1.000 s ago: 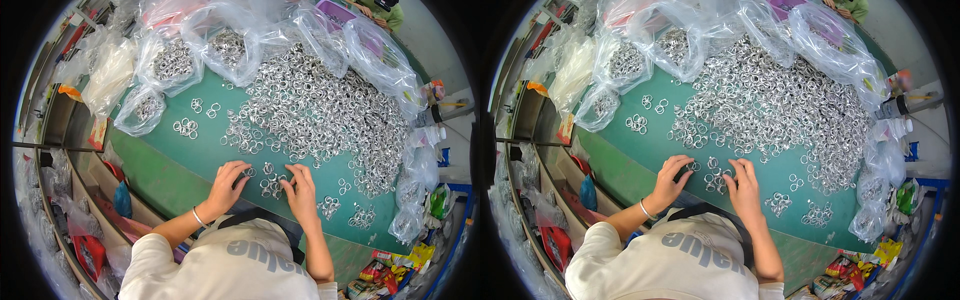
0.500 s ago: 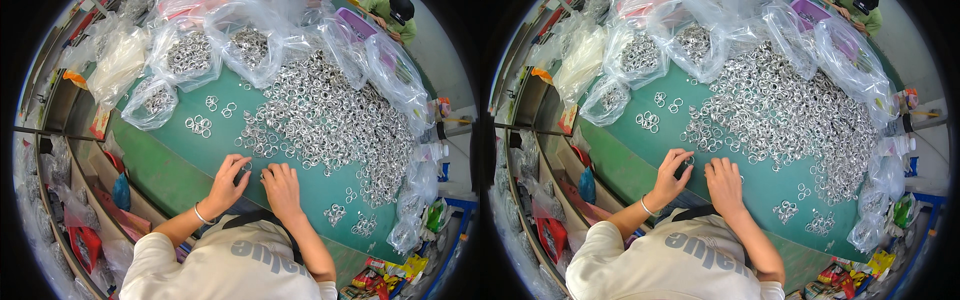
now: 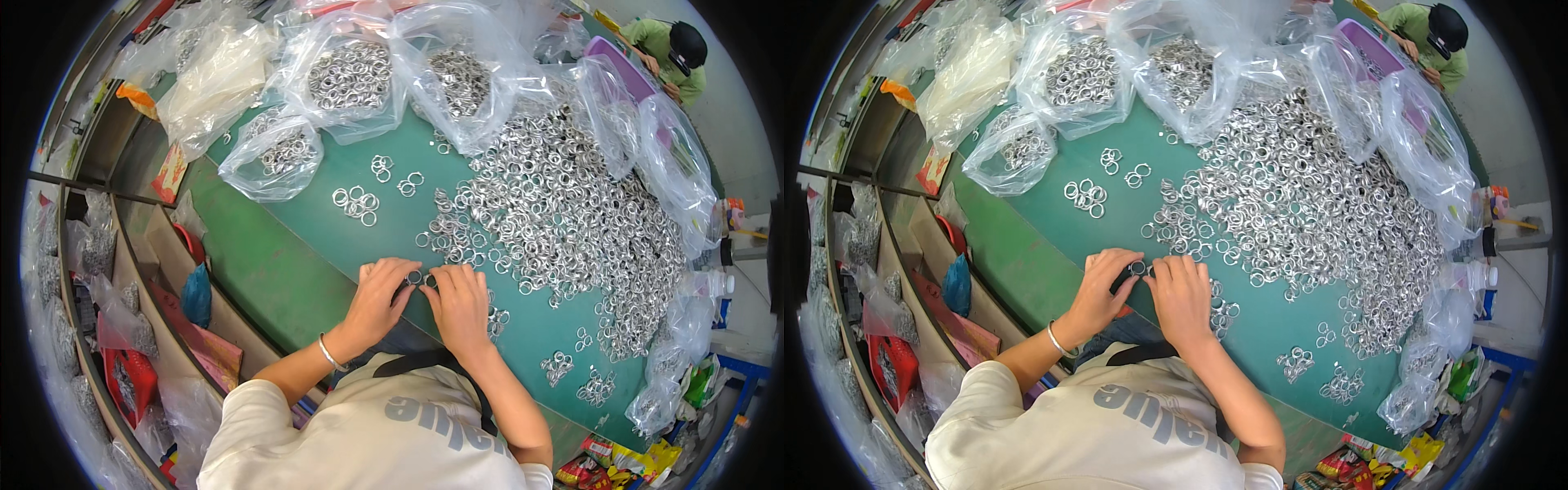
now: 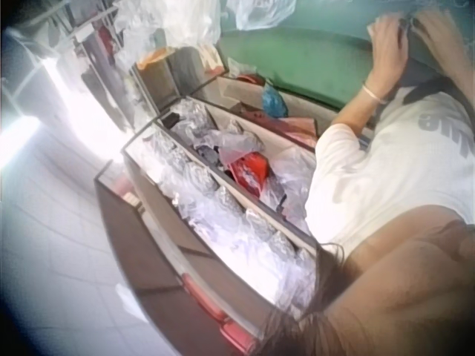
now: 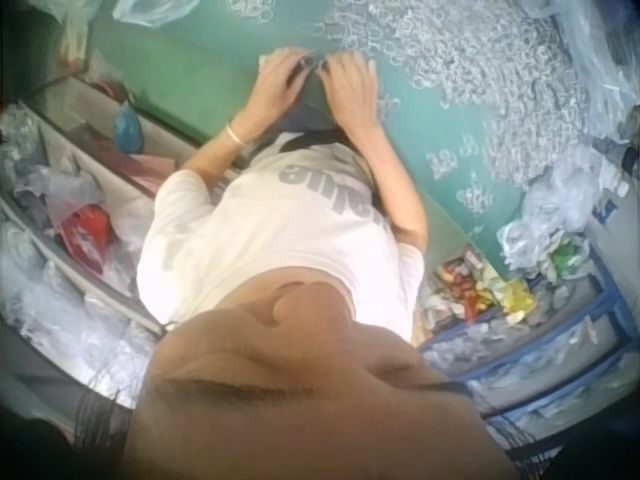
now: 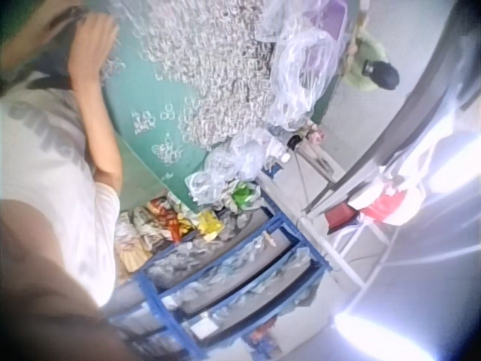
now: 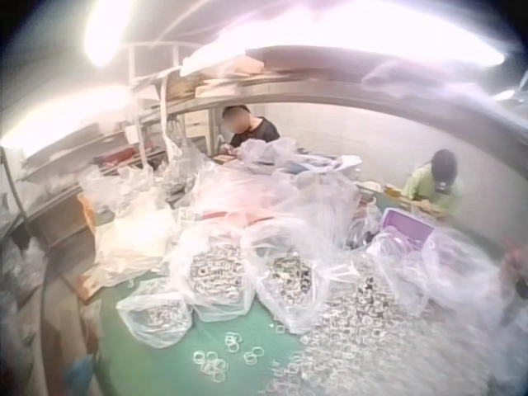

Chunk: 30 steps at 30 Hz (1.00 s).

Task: The person sorts through a pile of metal rings on a green work surface by hand, picking up individual rings and moving them to different groups.

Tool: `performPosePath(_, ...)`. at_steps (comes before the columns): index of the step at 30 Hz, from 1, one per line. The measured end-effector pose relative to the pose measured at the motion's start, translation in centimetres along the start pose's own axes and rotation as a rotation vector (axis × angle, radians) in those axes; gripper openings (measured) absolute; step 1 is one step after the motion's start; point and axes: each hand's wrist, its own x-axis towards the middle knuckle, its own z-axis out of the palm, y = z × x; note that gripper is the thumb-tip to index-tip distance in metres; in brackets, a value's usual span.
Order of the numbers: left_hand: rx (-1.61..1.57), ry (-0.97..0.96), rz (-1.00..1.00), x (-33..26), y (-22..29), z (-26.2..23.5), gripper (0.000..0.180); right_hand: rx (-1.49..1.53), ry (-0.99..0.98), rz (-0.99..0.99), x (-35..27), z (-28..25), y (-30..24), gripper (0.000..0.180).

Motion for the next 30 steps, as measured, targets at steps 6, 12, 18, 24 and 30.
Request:
performPosePath(6, -0.005, 0.043, -0.004, 0.1, -1.6, -1.0, 0.045, -0.023, -0.031, -0.012, 0.9, 1.1, -0.5, 0.031)
performPosePath(12, 0.023, 0.053, -0.003, 0.3, -1.8, -1.7, 0.048, -0.015, -0.066, 0.049, 0.8, 0.7, -1.0, 0.033)
performPosePath(18, 0.109, -0.022, -0.008, 0.6, -2.6, -1.6, 0.04, -0.021, -0.082, 0.084, 0.5, 0.4, -1.1, 0.03)
performPosePath(24, 0.013, 0.034, -0.011, 1.5, -2.7, -2.1, 0.03, -0.12, 0.062, 0.216, 0.0, -1.4, 0.0, 0.028)
performPosePath(30, -0.014, 0.014, -0.02, 1.3, -2.5, -1.5, 0.03, -0.109, 0.064, 0.063, 3.0, -0.8, -0.1, 0.024)
